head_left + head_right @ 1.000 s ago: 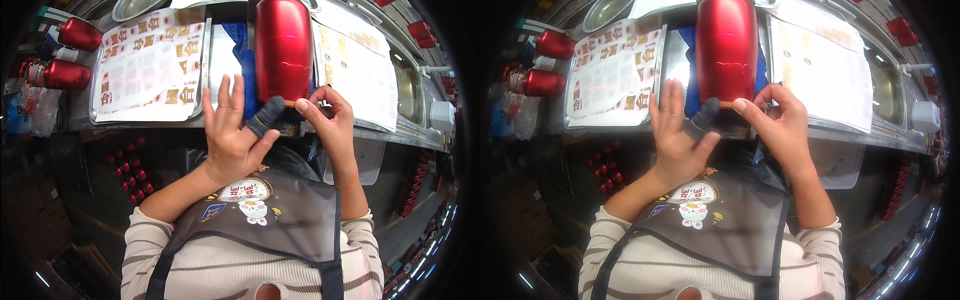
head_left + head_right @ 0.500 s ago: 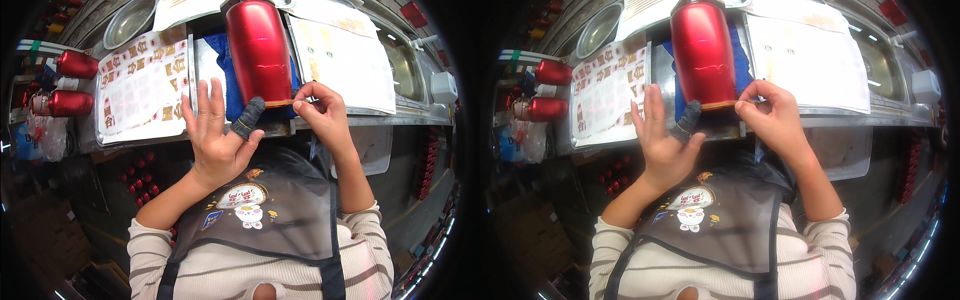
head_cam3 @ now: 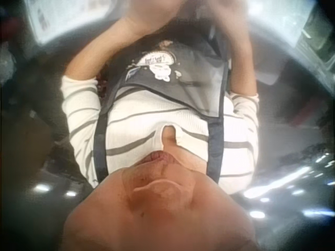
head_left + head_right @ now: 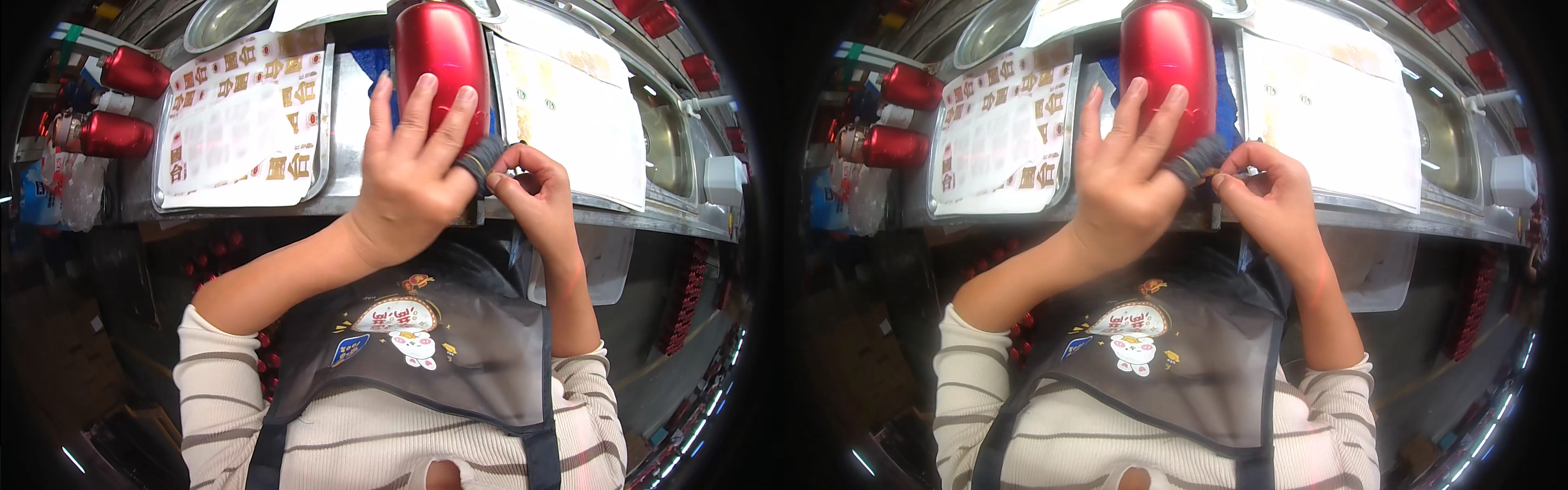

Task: The person applies gold foil labels to red cylindrical bottles. They wipe the bottle surface with a blue cloth, peel a label from a sheet, and press it onto the bottle. Finished bottles are placed on a nearby conveyor belt.

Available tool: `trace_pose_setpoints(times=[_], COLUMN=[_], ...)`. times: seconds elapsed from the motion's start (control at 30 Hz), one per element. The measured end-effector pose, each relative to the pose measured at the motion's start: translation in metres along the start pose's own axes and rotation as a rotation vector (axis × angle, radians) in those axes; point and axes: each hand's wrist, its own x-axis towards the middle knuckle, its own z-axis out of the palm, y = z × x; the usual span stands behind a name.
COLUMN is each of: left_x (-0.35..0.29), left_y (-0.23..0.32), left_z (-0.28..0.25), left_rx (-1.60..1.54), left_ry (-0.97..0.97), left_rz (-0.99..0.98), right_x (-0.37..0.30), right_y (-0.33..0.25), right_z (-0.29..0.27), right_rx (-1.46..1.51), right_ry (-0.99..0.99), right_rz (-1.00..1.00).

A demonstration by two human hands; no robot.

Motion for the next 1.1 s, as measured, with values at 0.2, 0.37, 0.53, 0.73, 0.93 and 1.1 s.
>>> trace_pose_setpoints(times=[0.2,0.37,0.53,0.73,0.93,1.1], left_x=[-0.033,-0.073,-0.068,-0.042,-0.013,-0.024], left_y=[-0.015,-0.012,-0.012,-0.004,0.009,-0.006], left_z=[-0.005,-0.010,-0.011,-0.015,-0.015,0.007], left_rx=[-0.419,-0.416,-0.293,-0.152,-0.035,-0.216], left_ry=[0.052,-0.006,-0.039,-0.045,-0.105,0.121], left_rz=[-0.313,-0.328,-0.214,-0.119,-0.072,-0.199], right_x=[-0.001,-0.006,-0.002,0.002,0.003,0.004], right_y=[-0.012,-0.016,-0.009,-0.004,-0.001,-0.006], right_z=[0.000,-0.006,-0.007,-0.008,-0.004,-0.002], right_rx=[-0.015,-0.008,0.050,0.032,0.040,0.010], right_ry=[-0.065,-0.062,-0.034,-0.034,-0.036,-0.079], right_rz=[-0.011,0.030,0.021,0.002,-0.003,0.027])
